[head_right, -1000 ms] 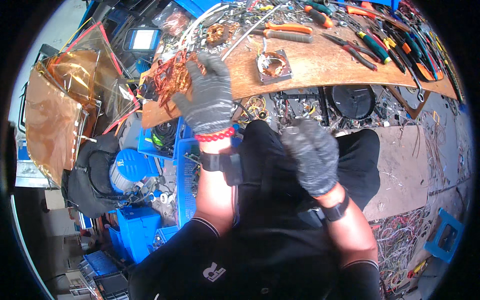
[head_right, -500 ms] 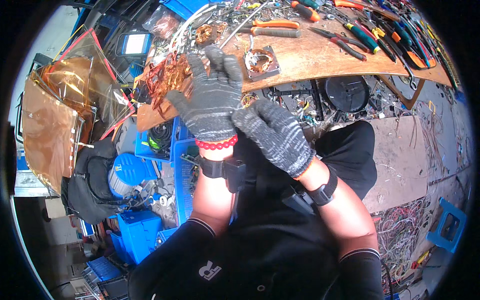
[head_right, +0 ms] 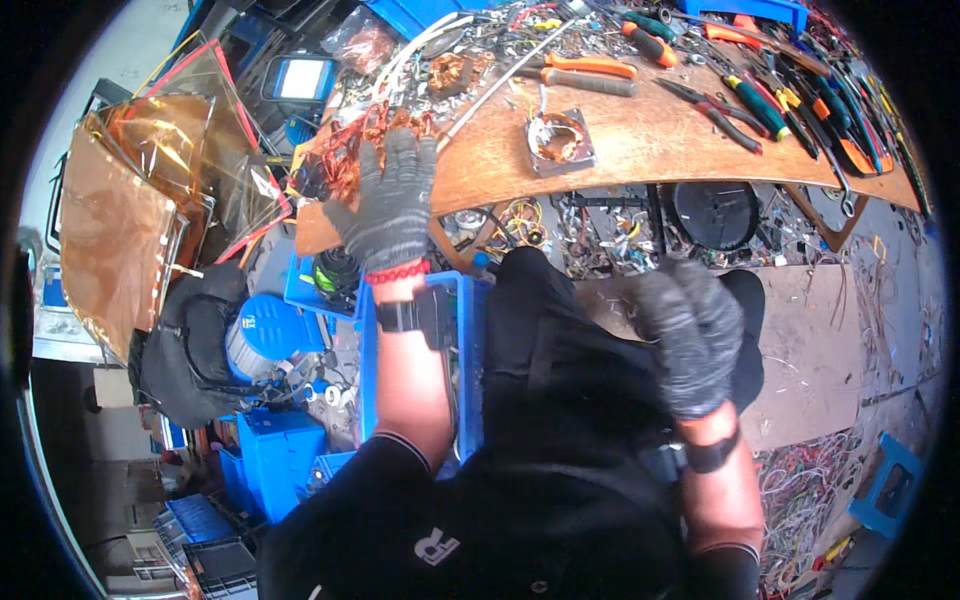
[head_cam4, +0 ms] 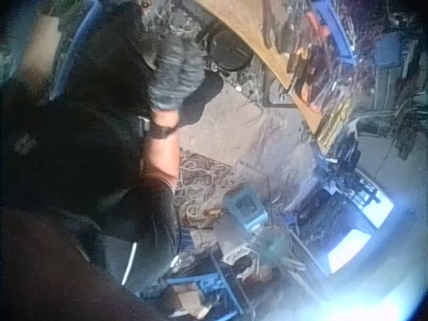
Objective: Disassembling electronic components from a motor part using pliers and a screwdriver.
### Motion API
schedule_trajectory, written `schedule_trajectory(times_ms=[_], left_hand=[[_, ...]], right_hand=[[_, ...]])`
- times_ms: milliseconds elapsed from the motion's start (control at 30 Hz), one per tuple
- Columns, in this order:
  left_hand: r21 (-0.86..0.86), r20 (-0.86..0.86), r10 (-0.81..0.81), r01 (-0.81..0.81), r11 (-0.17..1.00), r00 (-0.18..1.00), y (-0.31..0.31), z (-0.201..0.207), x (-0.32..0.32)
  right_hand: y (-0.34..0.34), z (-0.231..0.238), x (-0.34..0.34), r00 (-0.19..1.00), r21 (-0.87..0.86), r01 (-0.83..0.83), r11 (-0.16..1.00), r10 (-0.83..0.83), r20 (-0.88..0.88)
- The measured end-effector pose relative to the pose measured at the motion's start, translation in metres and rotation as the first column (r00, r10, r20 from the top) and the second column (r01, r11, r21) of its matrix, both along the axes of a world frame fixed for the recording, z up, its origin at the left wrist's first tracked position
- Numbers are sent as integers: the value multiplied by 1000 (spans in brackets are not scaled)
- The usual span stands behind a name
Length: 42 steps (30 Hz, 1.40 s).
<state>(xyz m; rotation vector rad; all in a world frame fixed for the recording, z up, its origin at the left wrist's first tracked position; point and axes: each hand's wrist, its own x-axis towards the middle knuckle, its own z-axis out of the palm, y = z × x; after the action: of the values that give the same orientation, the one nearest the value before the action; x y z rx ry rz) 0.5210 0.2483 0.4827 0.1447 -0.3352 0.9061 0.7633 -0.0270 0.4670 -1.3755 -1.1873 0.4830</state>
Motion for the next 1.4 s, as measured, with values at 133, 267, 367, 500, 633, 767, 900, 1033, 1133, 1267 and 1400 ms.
schedule_trajectory(times_ms=[133, 267, 367, 500, 633, 767, 900, 1033, 1133, 1267, 1400], left_hand=[[4, 43, 78, -78, 997, 996, -36, 35, 36], [-73, 189, -93, 108, 991, 978, -50, 40, 54], [-7, 210, -142, 147, 989, 967, -58, 41, 57], [21, 193, -141, 140, 990, 971, -63, 41, 60], [-58, 188, -147, 160, 985, 971, -75, 53, 65], [54, -30, -30, 31, 998, 999, -82, 38, 76], [139, -228, 82, -51, 989, 970, -96, 36, 88], [150, -298, 96, -53, 987, 950, -100, 30, 87], [167, -303, 108, -59, 984, 947, -98, 26, 91], [98, -252, 136, -114, 989, 958, -84, 21, 89], [136, -333, 119, -77, 988, 936, -80, 13, 86]], right_hand=[[27, 16, -19, 924, 40, 49, 998, -30, -381], [37, 8, -28, 969, 26, -165, 986, 167, -180], [47, 15, -44, 931, 61, -173, 983, 184, -316], [65, 23, -53, 978, 150, -120, 981, 142, -150], [74, 18, -63, 971, 194, -214, 957, 231, -66], [79, 22, -67, 980, -1, -187, 982, 186, -66], [82, -2, -52, 955, 162, -17, 987, -32, 295], [75, -18, -41, 849, 246, 57, 968, -177, 498], [78, -26, -38, 948, 323, 96, 941, -185, 260], [75, -18, -34, 855, 101, 153, 983, -81, -512], [70, -8, -38, 978, 146, 37, 989, -6, -208]])
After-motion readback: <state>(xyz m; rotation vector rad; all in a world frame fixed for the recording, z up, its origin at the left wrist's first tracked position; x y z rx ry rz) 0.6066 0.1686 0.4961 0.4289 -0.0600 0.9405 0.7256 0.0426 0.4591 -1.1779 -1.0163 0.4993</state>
